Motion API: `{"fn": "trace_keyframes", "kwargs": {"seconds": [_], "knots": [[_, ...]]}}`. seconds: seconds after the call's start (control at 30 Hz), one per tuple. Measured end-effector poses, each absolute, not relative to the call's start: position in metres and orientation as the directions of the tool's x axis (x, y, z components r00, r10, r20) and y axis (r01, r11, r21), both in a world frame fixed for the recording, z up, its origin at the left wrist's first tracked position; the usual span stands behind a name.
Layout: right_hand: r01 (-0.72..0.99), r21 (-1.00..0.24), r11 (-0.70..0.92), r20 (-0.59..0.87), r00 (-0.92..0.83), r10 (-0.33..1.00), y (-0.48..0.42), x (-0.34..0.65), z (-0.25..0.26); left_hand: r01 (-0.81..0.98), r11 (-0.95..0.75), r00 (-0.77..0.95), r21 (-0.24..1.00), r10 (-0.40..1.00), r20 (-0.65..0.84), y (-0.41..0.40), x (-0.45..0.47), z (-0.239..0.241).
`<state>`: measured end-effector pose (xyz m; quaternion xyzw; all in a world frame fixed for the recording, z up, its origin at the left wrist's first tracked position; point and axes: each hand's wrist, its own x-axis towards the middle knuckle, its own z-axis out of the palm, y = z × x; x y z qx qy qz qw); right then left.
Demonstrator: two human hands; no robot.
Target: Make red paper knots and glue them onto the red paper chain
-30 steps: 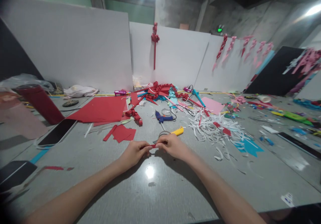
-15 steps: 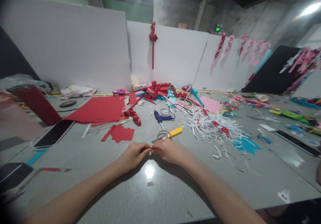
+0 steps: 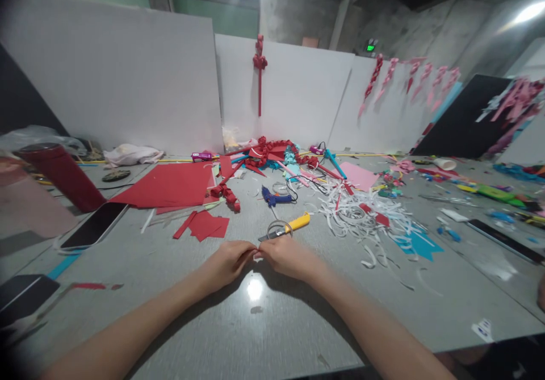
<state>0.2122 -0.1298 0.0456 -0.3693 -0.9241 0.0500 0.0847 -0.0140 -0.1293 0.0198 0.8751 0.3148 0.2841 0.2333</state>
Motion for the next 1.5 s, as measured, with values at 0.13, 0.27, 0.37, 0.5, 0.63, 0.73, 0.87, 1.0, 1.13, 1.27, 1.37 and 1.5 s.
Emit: {"fn": "trace_keyframes", "kwargs": {"seconds": [0.13,0.27,0.37,0.5,0.63,0.73,0.87,1.0,1.13,1.27,1.37,1.5], "knots": [[0.717,-0.175,0.675,0.105,-0.668,0.737,-0.124,0.216,0.044,0.413,-0.675,0.618,0.611,0.701,0.356,-0.124,-0.017,0.020],[0.718,-0.212,0.663,0.111,-0.657,0.746,-0.117,0.222,0.046,0.394,-0.668,0.598,0.631,0.708,0.376,-0.121,-0.018,0.019],[0.709,-0.240,0.663,0.119,-0.656,0.745,-0.114,0.225,0.046,0.427,-0.649,0.570,0.629,0.734,0.370,-0.122,-0.016,0.018],[0.759,-0.224,0.612,0.121,-0.601,0.790,-0.113,0.225,0.045,0.456,-0.610,0.540,0.648,0.769,0.343,-0.121,-0.015,0.020],[0.750,-0.234,0.619,0.104,-0.614,0.783,-0.112,0.226,0.046,0.436,-0.604,0.528,0.667,0.772,0.353,-0.120,-0.017,0.020],[0.728,-0.272,0.630,0.064,-0.640,0.766,-0.110,0.228,0.047,0.434,-0.588,0.513,0.682,0.784,0.349,-0.118,-0.018,0.017],[0.748,-0.258,0.612,0.061,-0.619,0.783,-0.109,0.229,0.047,0.426,-0.580,0.507,0.694,0.789,0.348,-0.115,-0.019,0.015],[0.767,-0.221,0.603,0.090,-0.600,0.795,-0.110,0.228,0.047,0.415,-0.599,0.510,0.685,0.777,0.370,-0.114,-0.019,0.016],[0.767,-0.171,0.618,0.115,-0.607,0.786,-0.110,0.228,0.045,0.376,-0.517,0.473,0.769,0.821,0.321,-0.116,-0.017,0.016],[0.754,-0.145,0.641,0.138,-0.626,0.768,-0.110,0.226,0.042,0.200,-0.265,0.344,0.943,0.920,0.185,-0.113,-0.011,0.010],[0.724,-0.176,0.667,0.186,-0.641,0.745,-0.112,0.224,0.042,0.047,-0.140,0.300,0.989,0.946,0.119,-0.108,-0.007,0.005],[0.678,-0.284,0.678,0.260,-0.626,0.735,-0.118,0.221,0.050,-0.041,-0.127,0.291,0.991,0.947,0.133,-0.107,-0.007,0.005]]}}
